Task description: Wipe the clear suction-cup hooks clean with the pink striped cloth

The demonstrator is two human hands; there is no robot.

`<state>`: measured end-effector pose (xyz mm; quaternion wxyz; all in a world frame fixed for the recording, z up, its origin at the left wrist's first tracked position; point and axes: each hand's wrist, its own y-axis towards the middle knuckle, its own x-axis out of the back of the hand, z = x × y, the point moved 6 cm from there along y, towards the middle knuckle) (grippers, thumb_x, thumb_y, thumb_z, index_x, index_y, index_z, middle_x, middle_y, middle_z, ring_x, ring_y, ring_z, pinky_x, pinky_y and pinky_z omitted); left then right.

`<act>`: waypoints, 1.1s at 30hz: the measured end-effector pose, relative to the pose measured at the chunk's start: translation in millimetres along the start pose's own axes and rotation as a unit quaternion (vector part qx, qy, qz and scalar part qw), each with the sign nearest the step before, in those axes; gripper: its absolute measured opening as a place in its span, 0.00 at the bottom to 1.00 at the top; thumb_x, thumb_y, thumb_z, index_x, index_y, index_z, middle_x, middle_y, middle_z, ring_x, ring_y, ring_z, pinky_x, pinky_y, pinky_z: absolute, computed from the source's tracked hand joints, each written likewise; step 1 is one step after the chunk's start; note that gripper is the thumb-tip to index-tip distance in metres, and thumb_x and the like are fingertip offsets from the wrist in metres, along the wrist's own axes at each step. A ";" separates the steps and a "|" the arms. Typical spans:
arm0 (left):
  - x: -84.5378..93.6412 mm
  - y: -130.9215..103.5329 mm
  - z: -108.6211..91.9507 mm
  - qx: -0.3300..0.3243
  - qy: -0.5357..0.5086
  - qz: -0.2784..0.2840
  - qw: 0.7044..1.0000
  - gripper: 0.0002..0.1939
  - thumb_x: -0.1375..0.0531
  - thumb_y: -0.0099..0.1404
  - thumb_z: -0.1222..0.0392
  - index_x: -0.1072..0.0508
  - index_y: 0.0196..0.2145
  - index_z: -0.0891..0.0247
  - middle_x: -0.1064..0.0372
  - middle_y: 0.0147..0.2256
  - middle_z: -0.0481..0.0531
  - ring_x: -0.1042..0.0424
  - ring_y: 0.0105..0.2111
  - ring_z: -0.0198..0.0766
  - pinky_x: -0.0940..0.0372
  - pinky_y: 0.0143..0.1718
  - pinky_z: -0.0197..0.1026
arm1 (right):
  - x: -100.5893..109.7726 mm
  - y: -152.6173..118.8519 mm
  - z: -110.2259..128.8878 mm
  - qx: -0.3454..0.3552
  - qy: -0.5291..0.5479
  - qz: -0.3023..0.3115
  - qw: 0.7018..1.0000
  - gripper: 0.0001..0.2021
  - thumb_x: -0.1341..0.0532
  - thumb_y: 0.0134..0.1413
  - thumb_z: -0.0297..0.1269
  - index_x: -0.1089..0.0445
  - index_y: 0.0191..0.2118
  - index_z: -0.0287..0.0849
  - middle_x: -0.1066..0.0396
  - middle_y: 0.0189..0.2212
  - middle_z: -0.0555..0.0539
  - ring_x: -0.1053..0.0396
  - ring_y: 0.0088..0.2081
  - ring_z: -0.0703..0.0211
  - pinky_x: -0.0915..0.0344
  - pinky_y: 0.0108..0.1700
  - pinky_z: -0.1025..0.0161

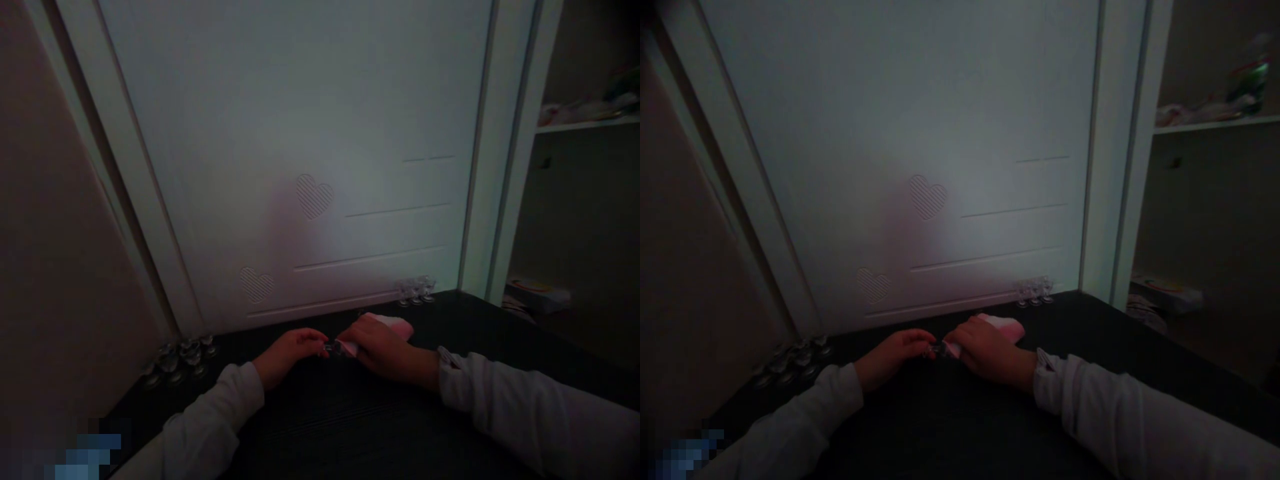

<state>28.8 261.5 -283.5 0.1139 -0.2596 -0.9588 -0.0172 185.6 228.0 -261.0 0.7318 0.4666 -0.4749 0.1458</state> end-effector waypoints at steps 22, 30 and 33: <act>-3.6 3.6 0.8 0.001 0.056 0.010 0.998 0.16 0.45 0.60 0.46 0.31 0.34 0.63 0.32 0.21 0.44 0.32 0.29 0.39 0.43 0.42 0.44 | -4.4 -0.1 -2.4 -0.023 -0.029 0.005 0.999 0.09 0.44 0.53 0.26 0.29 0.39 0.38 0.26 0.34 0.42 0.31 0.36 0.52 0.39 0.40 0.56; -3.9 3.4 -0.5 0.003 0.042 0.014 0.999 0.15 0.42 0.57 0.48 0.31 0.32 0.63 0.31 0.21 0.44 0.32 0.29 0.38 0.44 0.42 0.44 | -3.9 0.2 -1.0 -0.024 -0.032 0.011 0.999 0.10 0.45 0.54 0.27 0.30 0.41 0.38 0.26 0.34 0.43 0.31 0.36 0.54 0.39 0.40 0.58; -3.9 3.3 -0.6 0.001 0.039 0.018 0.999 0.13 0.40 0.55 0.50 0.32 0.32 0.62 0.31 0.22 0.44 0.32 0.29 0.38 0.44 0.42 0.44 | -3.0 0.9 -0.4 -0.024 -0.032 0.015 0.999 0.09 0.45 0.54 0.27 0.30 0.40 0.38 0.26 0.34 0.43 0.31 0.36 0.54 0.39 0.40 0.58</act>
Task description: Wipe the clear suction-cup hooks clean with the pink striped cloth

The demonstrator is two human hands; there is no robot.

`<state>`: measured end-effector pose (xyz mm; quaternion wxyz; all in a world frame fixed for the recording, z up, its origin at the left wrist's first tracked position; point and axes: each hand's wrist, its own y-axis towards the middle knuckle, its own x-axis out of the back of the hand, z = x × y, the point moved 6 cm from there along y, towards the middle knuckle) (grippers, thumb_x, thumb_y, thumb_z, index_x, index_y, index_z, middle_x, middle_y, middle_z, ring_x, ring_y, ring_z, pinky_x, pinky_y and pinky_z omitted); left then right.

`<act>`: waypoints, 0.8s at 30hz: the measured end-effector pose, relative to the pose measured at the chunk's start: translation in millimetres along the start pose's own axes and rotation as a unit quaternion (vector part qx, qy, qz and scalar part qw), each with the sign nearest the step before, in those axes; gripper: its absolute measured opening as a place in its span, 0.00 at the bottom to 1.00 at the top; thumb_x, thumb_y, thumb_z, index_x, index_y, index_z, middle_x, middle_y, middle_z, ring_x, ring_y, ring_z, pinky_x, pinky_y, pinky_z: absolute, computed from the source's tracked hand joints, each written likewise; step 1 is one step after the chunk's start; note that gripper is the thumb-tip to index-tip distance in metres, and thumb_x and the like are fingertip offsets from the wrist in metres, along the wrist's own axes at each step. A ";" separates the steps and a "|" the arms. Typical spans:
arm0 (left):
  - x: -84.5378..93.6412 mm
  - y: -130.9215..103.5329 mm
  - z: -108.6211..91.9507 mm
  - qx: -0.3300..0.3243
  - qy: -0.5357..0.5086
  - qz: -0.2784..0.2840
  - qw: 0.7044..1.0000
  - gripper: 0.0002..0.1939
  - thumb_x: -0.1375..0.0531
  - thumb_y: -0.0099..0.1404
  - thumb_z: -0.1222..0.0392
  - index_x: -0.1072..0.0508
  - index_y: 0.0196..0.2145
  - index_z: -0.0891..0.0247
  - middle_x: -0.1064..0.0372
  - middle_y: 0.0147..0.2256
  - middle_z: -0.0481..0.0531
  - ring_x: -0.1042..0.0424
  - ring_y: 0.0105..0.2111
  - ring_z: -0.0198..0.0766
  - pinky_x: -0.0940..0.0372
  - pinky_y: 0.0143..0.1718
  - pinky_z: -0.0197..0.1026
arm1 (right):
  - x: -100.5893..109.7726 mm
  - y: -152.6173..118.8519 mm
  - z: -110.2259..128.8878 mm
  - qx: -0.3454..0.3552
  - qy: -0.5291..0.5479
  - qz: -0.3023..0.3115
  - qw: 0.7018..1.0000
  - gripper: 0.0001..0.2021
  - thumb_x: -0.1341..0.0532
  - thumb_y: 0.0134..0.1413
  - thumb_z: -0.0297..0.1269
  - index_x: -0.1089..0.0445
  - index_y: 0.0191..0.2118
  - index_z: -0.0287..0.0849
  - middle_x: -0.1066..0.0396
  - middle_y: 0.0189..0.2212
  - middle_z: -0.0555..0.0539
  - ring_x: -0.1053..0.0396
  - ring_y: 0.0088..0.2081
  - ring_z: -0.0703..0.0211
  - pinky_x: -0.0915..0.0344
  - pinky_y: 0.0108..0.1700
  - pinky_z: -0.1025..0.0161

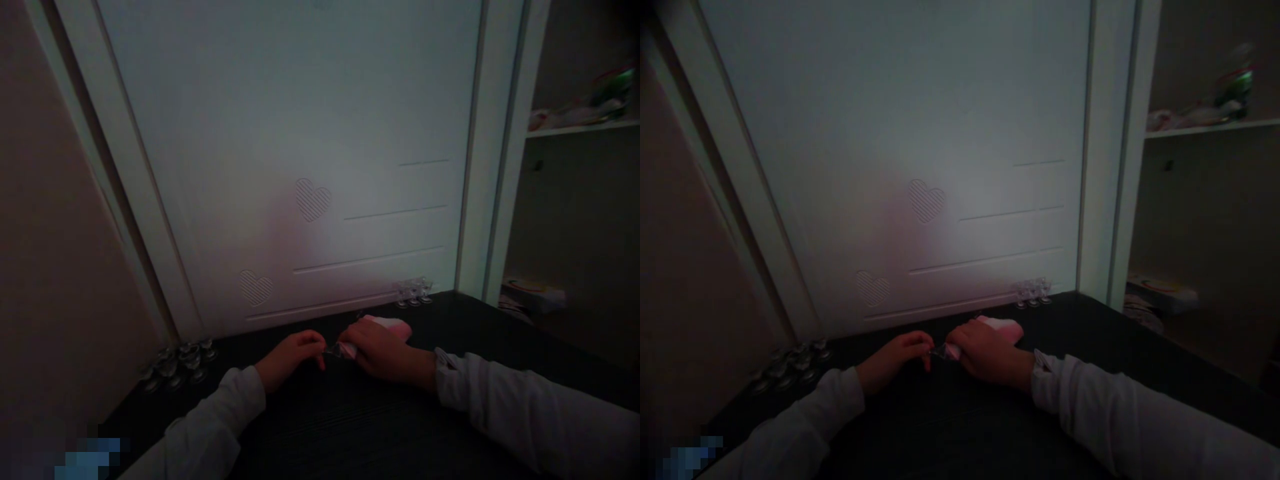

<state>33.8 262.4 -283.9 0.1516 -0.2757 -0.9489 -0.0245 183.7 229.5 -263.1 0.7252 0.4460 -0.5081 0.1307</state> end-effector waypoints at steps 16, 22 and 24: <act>-5.1 -3.8 -7.2 0.015 0.049 -0.004 0.999 0.08 0.42 0.50 0.59 0.31 0.30 0.62 0.33 0.24 0.43 0.34 0.30 0.38 0.43 0.40 0.42 | 2.0 1.0 3.1 0.013 0.001 0.018 1.000 0.10 0.43 0.51 0.25 0.30 0.39 0.37 0.26 0.34 0.42 0.31 0.36 0.54 0.38 0.39 0.59; -8.5 -3.3 -10.6 -0.001 0.085 -0.024 0.996 0.06 0.46 0.53 0.56 0.33 0.26 0.61 0.35 0.23 0.44 0.36 0.30 0.38 0.44 0.40 0.42 | 2.6 1.5 3.6 0.024 -0.008 0.011 1.000 0.08 0.44 0.53 0.25 0.30 0.38 0.38 0.26 0.34 0.43 0.30 0.36 0.54 0.37 0.40 0.59; -9.0 -3.1 -10.1 -0.002 0.090 -0.025 0.996 0.06 0.46 0.53 0.56 0.34 0.25 0.61 0.36 0.22 0.44 0.36 0.29 0.38 0.43 0.39 0.42 | 2.1 0.8 3.8 0.030 -0.012 0.008 0.999 0.09 0.44 0.53 0.25 0.30 0.39 0.38 0.26 0.35 0.43 0.30 0.37 0.54 0.37 0.40 0.59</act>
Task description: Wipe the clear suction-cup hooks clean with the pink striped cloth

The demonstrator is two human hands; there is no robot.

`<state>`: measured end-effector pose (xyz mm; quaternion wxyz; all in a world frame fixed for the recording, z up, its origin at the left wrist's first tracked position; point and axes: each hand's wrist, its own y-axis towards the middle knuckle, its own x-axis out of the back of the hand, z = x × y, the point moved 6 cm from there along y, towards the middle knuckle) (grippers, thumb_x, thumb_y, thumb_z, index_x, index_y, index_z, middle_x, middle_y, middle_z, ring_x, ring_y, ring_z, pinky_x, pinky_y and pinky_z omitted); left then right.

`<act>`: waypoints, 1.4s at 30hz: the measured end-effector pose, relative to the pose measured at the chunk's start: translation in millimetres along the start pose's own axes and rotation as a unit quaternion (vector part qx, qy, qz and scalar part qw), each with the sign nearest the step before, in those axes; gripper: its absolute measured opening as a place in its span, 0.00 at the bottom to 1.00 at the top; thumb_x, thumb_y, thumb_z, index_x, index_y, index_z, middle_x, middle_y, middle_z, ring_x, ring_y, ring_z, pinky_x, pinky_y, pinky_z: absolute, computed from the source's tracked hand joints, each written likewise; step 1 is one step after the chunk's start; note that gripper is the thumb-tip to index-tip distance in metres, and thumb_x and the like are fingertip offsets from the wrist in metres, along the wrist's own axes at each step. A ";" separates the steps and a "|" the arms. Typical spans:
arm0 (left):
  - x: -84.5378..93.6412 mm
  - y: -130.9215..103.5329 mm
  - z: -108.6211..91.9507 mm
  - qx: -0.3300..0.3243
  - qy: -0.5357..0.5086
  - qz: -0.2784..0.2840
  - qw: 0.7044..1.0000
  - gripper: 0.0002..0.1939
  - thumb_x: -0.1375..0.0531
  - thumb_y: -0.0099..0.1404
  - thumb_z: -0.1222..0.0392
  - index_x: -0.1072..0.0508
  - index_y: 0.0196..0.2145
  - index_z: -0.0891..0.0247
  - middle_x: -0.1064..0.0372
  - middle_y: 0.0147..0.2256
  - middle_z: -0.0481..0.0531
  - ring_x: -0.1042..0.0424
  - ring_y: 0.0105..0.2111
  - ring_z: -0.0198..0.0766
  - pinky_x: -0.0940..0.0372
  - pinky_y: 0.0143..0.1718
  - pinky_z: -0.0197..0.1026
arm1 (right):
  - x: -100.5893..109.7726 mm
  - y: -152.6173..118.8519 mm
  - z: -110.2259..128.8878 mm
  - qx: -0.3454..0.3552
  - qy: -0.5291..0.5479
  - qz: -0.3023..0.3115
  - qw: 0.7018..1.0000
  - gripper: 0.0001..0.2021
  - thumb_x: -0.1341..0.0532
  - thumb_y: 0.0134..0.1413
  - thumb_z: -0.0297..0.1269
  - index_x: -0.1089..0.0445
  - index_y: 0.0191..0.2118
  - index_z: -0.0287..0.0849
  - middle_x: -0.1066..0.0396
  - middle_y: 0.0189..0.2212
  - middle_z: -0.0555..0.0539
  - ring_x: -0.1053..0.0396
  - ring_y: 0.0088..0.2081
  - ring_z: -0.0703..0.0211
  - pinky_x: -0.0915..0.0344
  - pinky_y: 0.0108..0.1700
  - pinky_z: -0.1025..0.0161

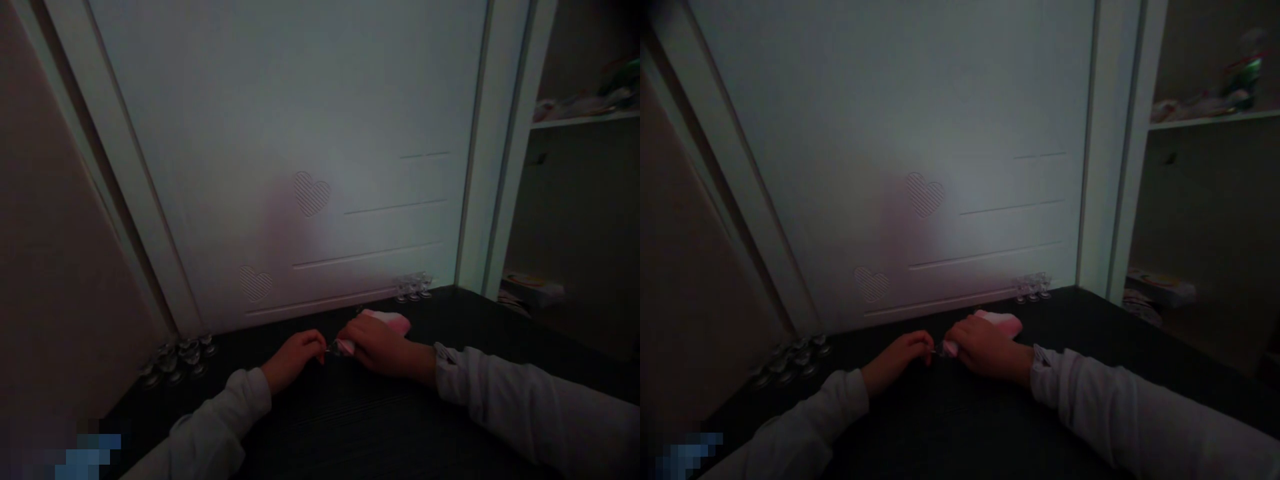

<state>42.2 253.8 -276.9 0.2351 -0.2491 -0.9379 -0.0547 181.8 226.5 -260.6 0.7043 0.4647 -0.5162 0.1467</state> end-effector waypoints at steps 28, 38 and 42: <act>-10.9 -27.5 -29.8 -0.236 0.396 -0.115 0.880 0.10 0.51 0.65 0.63 0.31 0.37 0.63 0.32 0.38 0.58 0.35 0.39 0.45 0.38 0.43 0.48 | -0.7 -2.4 -8.3 -0.045 0.042 -0.008 0.998 0.09 0.44 0.54 0.27 0.31 0.40 0.39 0.26 0.34 0.44 0.31 0.36 0.55 0.38 0.38 0.59; -15.3 -35.0 -37.6 -0.323 0.469 -0.132 0.811 0.11 0.51 0.66 0.66 0.29 0.38 0.64 0.30 0.38 0.59 0.33 0.39 0.45 0.36 0.42 0.48 | 6.0 0.1 -0.7 -0.007 0.056 -0.008 0.998 0.06 0.46 0.56 0.29 0.33 0.34 0.39 0.30 0.31 0.44 0.35 0.33 0.56 0.38 0.38 0.60; -13.1 -32.5 -37.2 -0.315 0.450 -0.152 0.822 0.09 0.49 0.65 0.65 0.30 0.39 0.64 0.31 0.38 0.59 0.34 0.41 0.45 0.37 0.45 0.50 | 3.7 1.4 -2.1 0.006 0.038 -0.027 0.999 0.06 0.47 0.54 0.27 0.34 0.32 0.40 0.31 0.30 0.45 0.37 0.33 0.57 0.40 0.43 0.56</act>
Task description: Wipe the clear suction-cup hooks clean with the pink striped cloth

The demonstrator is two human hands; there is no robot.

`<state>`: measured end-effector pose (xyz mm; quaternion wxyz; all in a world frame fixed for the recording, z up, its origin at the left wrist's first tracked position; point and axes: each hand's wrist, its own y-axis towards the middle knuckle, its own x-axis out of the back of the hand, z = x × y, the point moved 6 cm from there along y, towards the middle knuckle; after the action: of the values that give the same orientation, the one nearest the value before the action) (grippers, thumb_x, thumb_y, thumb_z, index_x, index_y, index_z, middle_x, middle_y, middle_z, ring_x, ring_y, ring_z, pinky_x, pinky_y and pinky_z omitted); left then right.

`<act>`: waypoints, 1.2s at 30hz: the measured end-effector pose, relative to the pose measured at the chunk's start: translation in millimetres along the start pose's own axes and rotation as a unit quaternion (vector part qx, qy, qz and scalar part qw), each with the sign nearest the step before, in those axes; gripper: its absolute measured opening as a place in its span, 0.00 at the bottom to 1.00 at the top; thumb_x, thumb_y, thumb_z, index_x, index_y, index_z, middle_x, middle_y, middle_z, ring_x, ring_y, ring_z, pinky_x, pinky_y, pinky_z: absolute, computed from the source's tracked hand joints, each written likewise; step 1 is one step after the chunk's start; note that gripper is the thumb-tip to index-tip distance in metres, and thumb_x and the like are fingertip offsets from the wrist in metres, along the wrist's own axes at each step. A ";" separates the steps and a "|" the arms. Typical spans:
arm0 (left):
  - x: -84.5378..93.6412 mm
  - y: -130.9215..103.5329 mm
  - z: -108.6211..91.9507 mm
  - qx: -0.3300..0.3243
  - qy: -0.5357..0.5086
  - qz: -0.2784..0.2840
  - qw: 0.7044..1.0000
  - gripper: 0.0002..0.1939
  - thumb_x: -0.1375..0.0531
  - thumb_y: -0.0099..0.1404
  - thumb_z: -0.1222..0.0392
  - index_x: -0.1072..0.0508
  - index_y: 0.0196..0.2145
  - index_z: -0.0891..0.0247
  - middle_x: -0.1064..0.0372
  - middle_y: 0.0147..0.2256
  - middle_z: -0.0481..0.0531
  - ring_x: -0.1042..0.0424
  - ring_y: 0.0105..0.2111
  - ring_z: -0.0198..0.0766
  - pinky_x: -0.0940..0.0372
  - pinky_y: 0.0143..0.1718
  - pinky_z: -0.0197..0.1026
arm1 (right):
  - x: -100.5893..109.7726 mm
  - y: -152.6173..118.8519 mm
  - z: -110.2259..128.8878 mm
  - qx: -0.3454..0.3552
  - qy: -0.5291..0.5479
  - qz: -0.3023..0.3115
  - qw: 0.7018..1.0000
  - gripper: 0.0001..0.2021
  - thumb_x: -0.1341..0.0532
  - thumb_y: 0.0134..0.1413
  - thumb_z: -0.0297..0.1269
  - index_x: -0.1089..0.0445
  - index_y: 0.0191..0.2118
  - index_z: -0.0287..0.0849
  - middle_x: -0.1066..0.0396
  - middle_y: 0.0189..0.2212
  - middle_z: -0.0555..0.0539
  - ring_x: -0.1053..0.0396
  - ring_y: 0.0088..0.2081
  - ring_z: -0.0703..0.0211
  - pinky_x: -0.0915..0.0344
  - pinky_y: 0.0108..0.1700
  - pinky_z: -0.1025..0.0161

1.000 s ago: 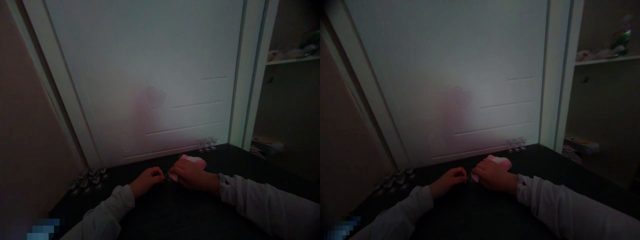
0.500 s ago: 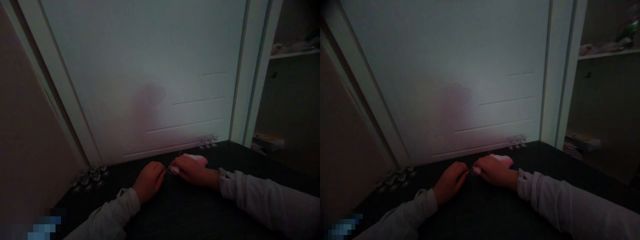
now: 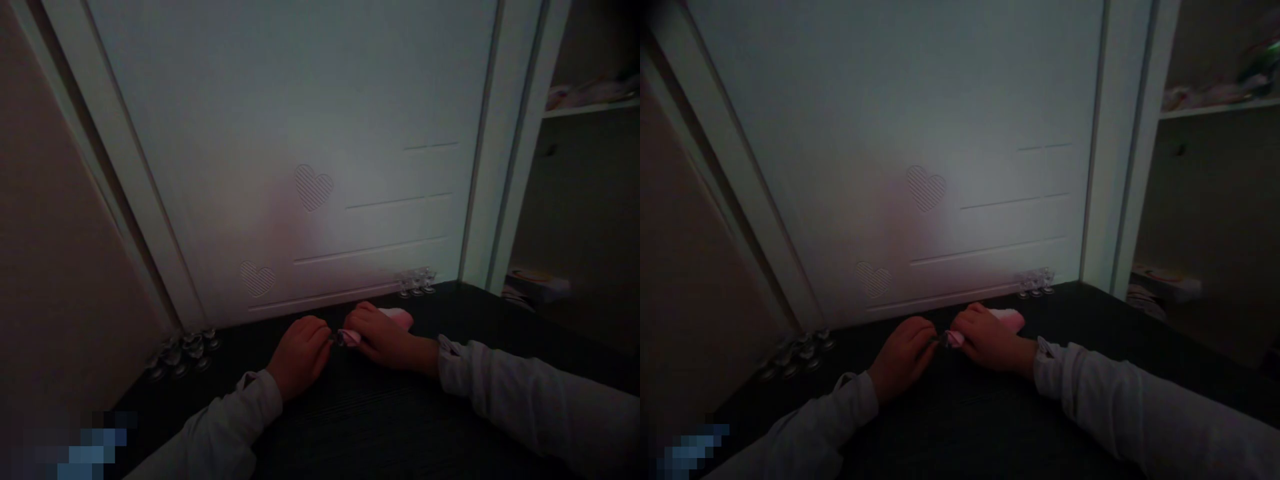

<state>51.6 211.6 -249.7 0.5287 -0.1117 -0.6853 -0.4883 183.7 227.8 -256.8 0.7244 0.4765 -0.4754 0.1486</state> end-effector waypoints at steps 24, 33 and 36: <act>-11.8 0.9 30.9 0.274 -0.279 0.051 0.919 0.21 0.58 0.65 0.45 0.38 0.23 0.59 0.37 0.25 0.48 0.36 0.29 0.40 0.40 0.34 0.42 | 6.3 -3.8 4.5 0.049 -0.137 -0.106 0.984 0.08 0.45 0.54 0.26 0.32 0.39 0.36 0.30 0.43 0.37 0.35 0.47 0.49 0.46 0.55 0.44; -24.2 -1.2 33.8 0.291 -0.382 0.065 0.875 0.24 0.57 0.65 0.42 0.37 0.21 0.59 0.38 0.22 0.47 0.36 0.28 0.39 0.41 0.38 0.43 | 5.7 -5.0 4.7 0.064 -0.160 -0.139 0.975 0.12 0.46 0.56 0.28 0.34 0.46 0.38 0.31 0.47 0.36 0.37 0.51 0.49 0.45 0.55 0.44; -27.1 -2.0 38.4 0.284 -0.399 0.062 0.870 0.23 0.56 0.65 0.44 0.38 0.20 0.59 0.39 0.22 0.46 0.37 0.27 0.38 0.41 0.37 0.42 | 5.0 -6.7 5.8 0.076 -0.175 -0.153 0.970 0.21 0.45 0.55 0.28 0.41 0.55 0.36 0.34 0.52 0.34 0.40 0.55 0.48 0.47 0.56 0.44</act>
<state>37.9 250.7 -272.0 0.2487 -0.1846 -0.9385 -0.1528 187.5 218.4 -255.7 0.6057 0.6159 -0.5035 -0.0141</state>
